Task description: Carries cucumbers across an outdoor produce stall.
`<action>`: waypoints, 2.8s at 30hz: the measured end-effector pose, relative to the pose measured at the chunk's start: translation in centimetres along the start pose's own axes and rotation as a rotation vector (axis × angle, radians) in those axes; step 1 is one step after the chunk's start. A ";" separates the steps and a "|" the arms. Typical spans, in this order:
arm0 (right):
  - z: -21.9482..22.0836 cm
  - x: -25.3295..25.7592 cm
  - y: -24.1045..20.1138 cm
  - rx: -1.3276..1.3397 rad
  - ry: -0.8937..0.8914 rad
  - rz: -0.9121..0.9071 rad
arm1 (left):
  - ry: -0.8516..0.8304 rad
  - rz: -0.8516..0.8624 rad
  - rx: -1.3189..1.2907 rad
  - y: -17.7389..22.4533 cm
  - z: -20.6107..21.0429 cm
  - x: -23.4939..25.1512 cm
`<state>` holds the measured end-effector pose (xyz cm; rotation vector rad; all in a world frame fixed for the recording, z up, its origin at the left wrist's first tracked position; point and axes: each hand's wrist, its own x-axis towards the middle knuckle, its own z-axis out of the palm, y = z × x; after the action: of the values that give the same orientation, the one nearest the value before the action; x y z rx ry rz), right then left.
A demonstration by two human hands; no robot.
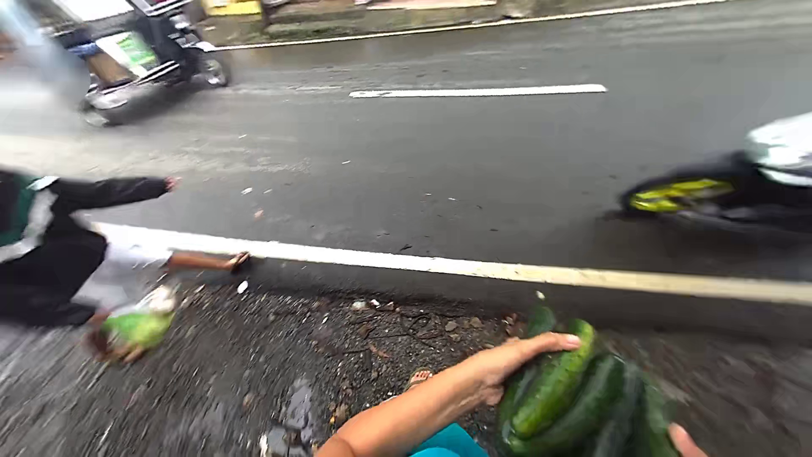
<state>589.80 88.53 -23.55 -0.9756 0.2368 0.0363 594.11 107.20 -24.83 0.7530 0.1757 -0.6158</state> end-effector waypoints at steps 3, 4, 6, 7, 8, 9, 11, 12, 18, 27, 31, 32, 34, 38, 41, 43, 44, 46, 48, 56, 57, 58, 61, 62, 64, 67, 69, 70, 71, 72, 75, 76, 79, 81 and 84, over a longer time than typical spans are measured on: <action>-1.1 1.7 0.6 0.084 -0.013 -0.013 | -0.033 -0.050 0.012 1.3 -0.2 2.1; -0.8 2.0 0.6 0.102 0.029 -0.013 | -0.038 -0.060 0.025 1.7 -0.2 2.8; 0.0 2.8 0.9 0.164 0.150 0.002 | -0.033 -0.077 0.052 2.5 -0.2 4.1; 0.2 3.3 1.1 0.205 0.193 0.020 | -0.026 -0.080 0.071 2.9 -0.3 4.9; 0.1 3.8 1.3 0.251 0.209 0.038 | -0.027 -0.078 0.088 3.2 -0.4 5.7; 0.0 4.3 1.4 0.294 0.211 0.055 | -0.040 -0.072 0.102 3.5 -0.5 6.6; -0.2 5.2 1.4 0.352 0.224 0.076 | -0.086 -0.058 0.137 4.0 -0.6 8.4; -0.4 5.6 1.4 0.365 0.239 0.075 | -0.101 -0.047 0.173 4.2 -0.4 9.3; -2.9 6.9 -0.2 0.423 0.403 0.068 | -0.152 -0.131 0.260 3.2 2.5 14.1; -14.5 12.5 -5.4 0.650 0.509 0.009 | -0.208 -0.268 0.369 -2.2 11.1 26.7; -22.9 16.1 -10.8 0.653 0.481 -0.023 | -0.219 -0.255 0.442 -6.4 18.4 34.0; -25.2 16.8 -12.4 0.660 0.475 -0.023 | -0.223 -0.257 0.454 -7.5 20.5 35.6; -29.3 17.9 -15.7 0.660 0.482 -0.028 | -0.225 -0.270 0.469 -9.9 24.7 38.7; -36.7 19.4 -22.5 0.663 0.514 -0.100 | -0.253 -0.303 0.472 -14.5 32.8 44.6; -41.3 20.3 -26.5 0.670 0.537 -0.145 | -0.333 -0.376 0.418 -17.8 36.8 49.1; -44.3 21.1 -28.4 0.669 0.578 -0.170 | -0.360 -0.437 0.368 -19.9 38.8 52.0; -45.9 21.7 -29.2 0.673 0.607 -0.174 | -0.362 -0.475 0.349 -21.0 39.9 53.4; -49.2 23.1 -30.8 0.706 0.651 -0.193 | -0.361 -0.542 0.343 -23.2 42.3 56.8; -52.9 24.9 -32.9 0.748 0.684 -0.209 | -0.372 -0.593 0.340 -25.6 44.9 61.0; -71.7 36.9 -45.7 0.572 0.885 -0.405 | -0.467 -0.796 0.455 -35.2 60.6 83.8; -73.9 38.7 -48.0 0.554 0.921 -0.417 | -0.461 -0.836 0.475 -36.1 63.1 87.1; -75.9 40.5 -50.5 0.530 0.963 -0.426 | -0.460 -0.874 0.488 -36.8 65.6 90.3; -81.8 45.6 -58.0 0.518 0.970 -0.467 | -0.446 -0.942 0.465 -38.6 73.2 98.7; -83.4 47.3 -60.1 0.536 0.952 -0.483 | -0.462 -0.947 0.453 -38.7 75.6 101.1; -86.3 50.6 -64.1 0.577 0.928 -0.508 | -0.505 -0.949 0.462 -38.6 80.0 105.5; -90.2 54.9 -69.4 0.625 0.895 -0.511 | -0.533 -0.952 0.454 -38.6 85.5 111.1; -93.2 58.4 -72.8 0.636 0.842 -0.513 | -0.528 -0.937 0.461 -38.8 88.9 115.5; -95.1 60.1 -74.4 0.646 0.818 -0.509 | -0.514 -0.926 0.466 -39.3 90.4 117.7; -97.1 61.7 -76.1 0.661 0.791 -0.496 | -0.496 -0.917 0.470 -39.9 91.9 119.9; -99.2 63.3 -77.7 0.680 0.755 -0.484 | -0.480 -0.905 0.478 -40.5 93.6 122.1; -106.0 68.5 -82.8 0.715 0.688 -0.459 | -0.454 -0.847 0.501 -42.7 98.7 129.0; -108.3 70.1 -84.6 0.713 0.687 -0.451 | -0.454 -0.825 0.506 -43.5 100.4 131.3; -115.3 74.7 -90.7 0.691 0.656 -0.426 | -0.443 -0.754 0.459 -46.0 106.4 137.6; -119.3 77.3 -95.2 0.690 0.623 -0.408 | -0.424 -0.696 0.422 -47.3 110.6 141.3; -124.8 80.9 -101.9 0.684 0.603 -0.381 | -0.424 -0.639 0.408 -49.0 117.1 146.8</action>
<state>659.66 -77.66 -24.86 -0.3100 0.5672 -0.6584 677.06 -68.26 -21.86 0.9415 -0.1152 -1.4326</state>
